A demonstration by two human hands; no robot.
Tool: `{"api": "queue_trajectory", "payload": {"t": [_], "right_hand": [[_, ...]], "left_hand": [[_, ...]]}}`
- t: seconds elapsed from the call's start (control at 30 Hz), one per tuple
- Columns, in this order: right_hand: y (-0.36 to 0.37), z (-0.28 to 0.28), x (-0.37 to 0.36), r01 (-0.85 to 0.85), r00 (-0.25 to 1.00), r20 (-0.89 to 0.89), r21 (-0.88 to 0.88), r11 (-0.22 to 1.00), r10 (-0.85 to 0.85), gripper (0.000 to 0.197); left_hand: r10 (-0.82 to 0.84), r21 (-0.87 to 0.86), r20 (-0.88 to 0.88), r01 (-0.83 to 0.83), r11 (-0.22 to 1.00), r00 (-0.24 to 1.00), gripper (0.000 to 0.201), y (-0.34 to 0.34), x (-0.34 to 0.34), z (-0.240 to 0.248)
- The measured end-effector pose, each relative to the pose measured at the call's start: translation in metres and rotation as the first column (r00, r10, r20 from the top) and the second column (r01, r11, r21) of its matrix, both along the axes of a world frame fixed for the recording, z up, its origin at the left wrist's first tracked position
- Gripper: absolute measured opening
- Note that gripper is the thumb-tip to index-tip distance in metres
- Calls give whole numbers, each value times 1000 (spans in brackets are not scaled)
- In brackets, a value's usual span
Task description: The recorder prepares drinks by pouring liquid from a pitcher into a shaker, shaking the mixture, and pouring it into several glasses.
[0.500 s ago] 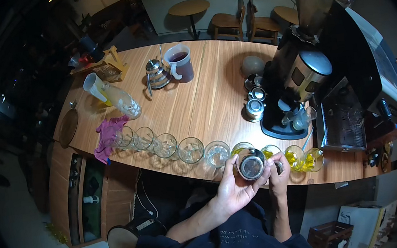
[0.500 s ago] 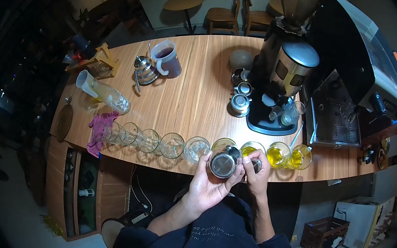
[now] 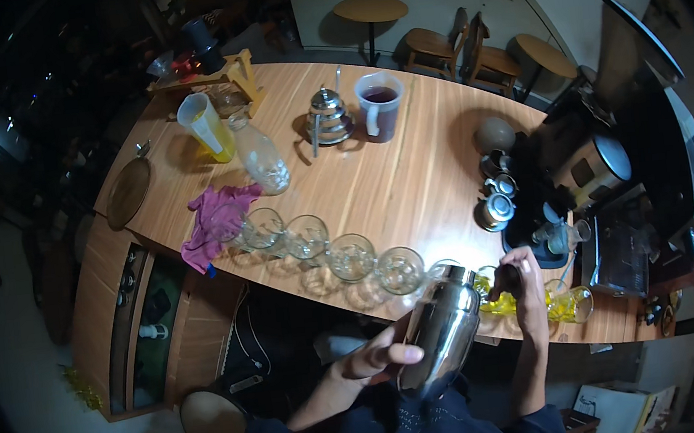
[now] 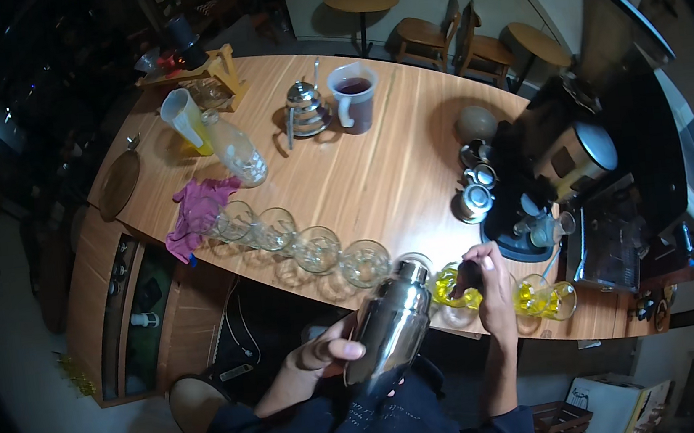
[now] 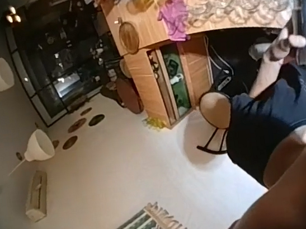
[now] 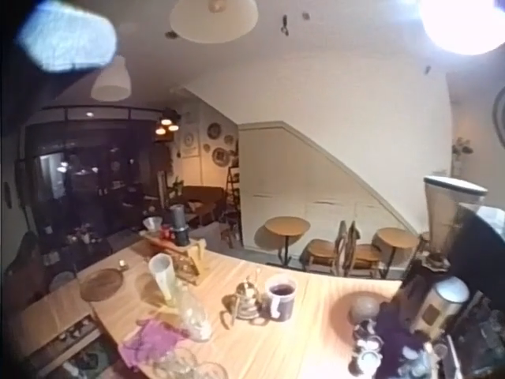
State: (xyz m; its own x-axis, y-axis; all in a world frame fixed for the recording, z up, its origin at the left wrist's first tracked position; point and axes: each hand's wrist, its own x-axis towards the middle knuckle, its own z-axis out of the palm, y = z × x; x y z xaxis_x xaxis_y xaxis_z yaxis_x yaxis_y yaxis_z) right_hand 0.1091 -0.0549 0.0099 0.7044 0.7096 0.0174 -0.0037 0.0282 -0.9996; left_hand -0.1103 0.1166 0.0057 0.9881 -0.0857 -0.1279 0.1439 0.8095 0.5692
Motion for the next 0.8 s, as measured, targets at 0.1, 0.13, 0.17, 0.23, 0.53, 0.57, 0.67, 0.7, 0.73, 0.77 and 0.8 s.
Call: {"api": "queue_trajectory", "payload": {"t": [0.1,0.13,0.17,0.23,0.53,0.57,0.67,0.7,0.73,0.77,0.8], "right_hand": [[59,-2,2,-21,983,177,-129,991,44,22],[81,-5,6,-7,968,245,-213,977,61,23],[104,-8,11,-15,928,352,-293,956,123,28],[162,-18,20,-59,857,445,-418,907,261,38],[289,-128,89,80,606,567,-741,666,558,45],[292,-135,90,98,637,559,-742,663,531,45],[295,-147,97,114,673,529,-765,634,517,52],[295,-148,98,119,674,538,-755,645,506,55],[294,-150,97,126,675,548,-745,655,494,58],[288,-150,97,184,637,580,-754,630,508,63],[294,-143,84,174,639,573,-757,629,513,63]], "left_hand": [[20,262,181,-67,963,983,116,47,-34,-12],[31,346,267,-125,930,963,117,66,-41,-10],[60,397,293,-178,900,954,115,82,-52,-7],[113,442,318,-252,861,942,114,117,-77,-5],[395,508,271,-479,716,878,89,271,-148,5],[401,612,290,-490,621,869,88,288,-157,-3],[532,750,454,-629,204,714,91,331,-175,-20],[536,772,481,-625,116,693,92,345,-179,-28],[705,661,285,-666,346,650,93,345,-180,-15],[714,717,300,-643,268,632,92,359,-186,-40],[730,775,314,-608,173,607,91,375,-199,-63]]}}
